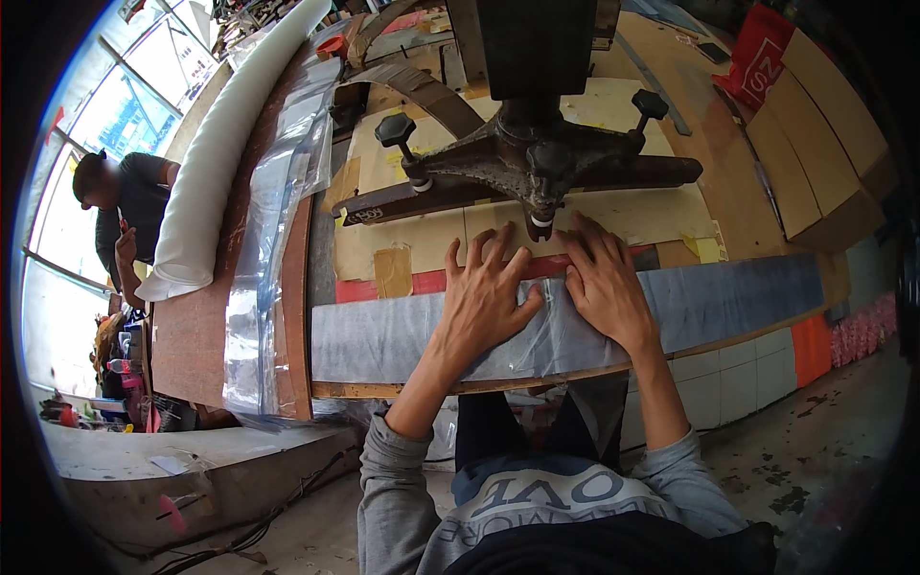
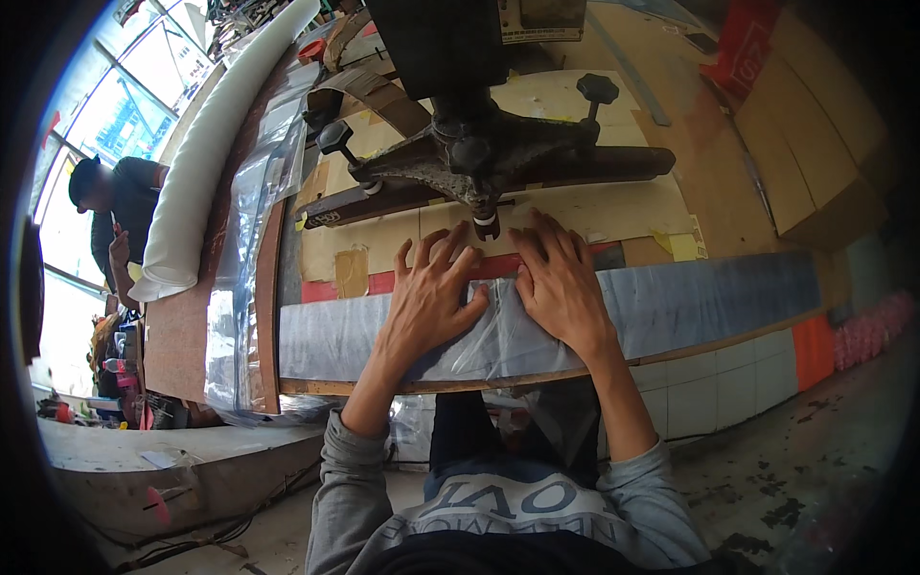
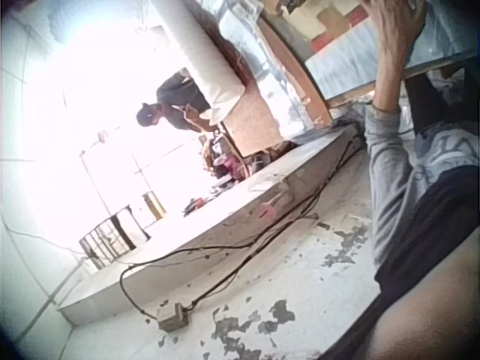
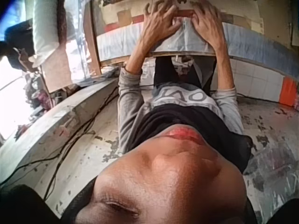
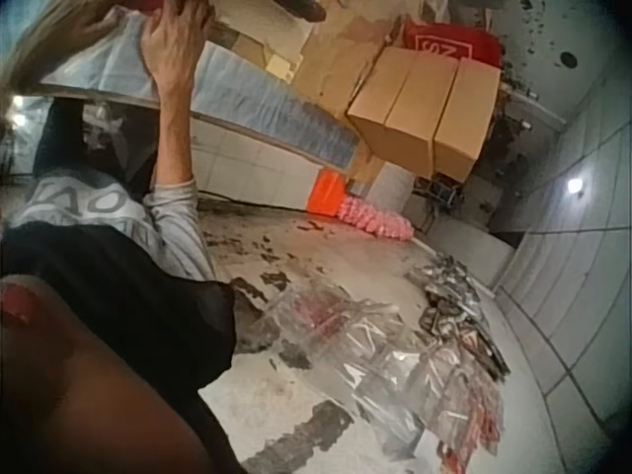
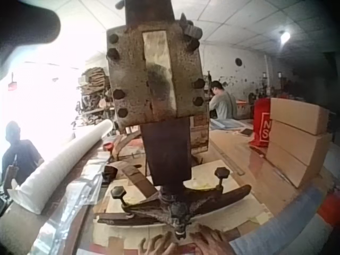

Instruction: The person peels a clear film from a long grey plastic strip by hand, smoothing it down and aligning it on a workbench.

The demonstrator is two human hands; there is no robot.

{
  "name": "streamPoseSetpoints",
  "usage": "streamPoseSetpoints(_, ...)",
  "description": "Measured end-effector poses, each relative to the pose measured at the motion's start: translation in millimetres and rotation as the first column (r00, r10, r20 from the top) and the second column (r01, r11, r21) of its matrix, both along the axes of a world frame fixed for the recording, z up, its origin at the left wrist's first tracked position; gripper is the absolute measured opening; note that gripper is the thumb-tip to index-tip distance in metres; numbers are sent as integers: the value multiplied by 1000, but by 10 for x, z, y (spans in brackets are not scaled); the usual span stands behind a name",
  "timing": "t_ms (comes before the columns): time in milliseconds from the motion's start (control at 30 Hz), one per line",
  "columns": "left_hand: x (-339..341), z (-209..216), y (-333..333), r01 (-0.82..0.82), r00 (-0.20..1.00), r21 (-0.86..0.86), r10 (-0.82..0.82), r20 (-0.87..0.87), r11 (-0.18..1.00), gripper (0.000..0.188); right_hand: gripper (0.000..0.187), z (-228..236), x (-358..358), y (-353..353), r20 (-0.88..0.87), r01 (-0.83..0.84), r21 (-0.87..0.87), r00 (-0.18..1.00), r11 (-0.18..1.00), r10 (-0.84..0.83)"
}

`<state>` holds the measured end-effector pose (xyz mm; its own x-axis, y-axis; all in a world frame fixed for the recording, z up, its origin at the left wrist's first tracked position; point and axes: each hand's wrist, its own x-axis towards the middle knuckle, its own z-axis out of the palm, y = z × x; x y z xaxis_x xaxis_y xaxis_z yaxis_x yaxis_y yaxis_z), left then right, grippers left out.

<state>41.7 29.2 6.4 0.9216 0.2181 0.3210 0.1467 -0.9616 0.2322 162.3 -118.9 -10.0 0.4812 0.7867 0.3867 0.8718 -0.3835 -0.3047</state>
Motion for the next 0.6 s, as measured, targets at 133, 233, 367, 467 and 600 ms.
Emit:
streamPoseSetpoints(133, 6, -12, 4, 4, 1000, 13, -5, 17, 1000, 39, 45, -3, 1, 6, 14, 2, 15, 1000, 1000, -2)
streamPoseSetpoints(233, 14, -13, 7, 9, 1000, 14, -10, 21, 1000, 39, 45, 9, -3, 4, -19, 15, 13, 1000, 1000, -14)
streamPoseSetpoints(367, 17, -4, 11, 5, 1000, 4, -5, 15, 1000, 39, 45, -12, -28, 12, -22, 39, 39, 999, 998, -38)
streamPoseSetpoints(467, 27, 1, 9, 16, 1000, 0, -16, 27, 1000, 39, 46, -3, -7, -2, 3, 30, 12, 1000, 999, -31)
streamPoseSetpoints(600, 27, 5, 10, 23, 999, 4, -23, 30, 1000, 39, 47, -29, 1, -5, 38, -2, -34, 999, 999, 3)
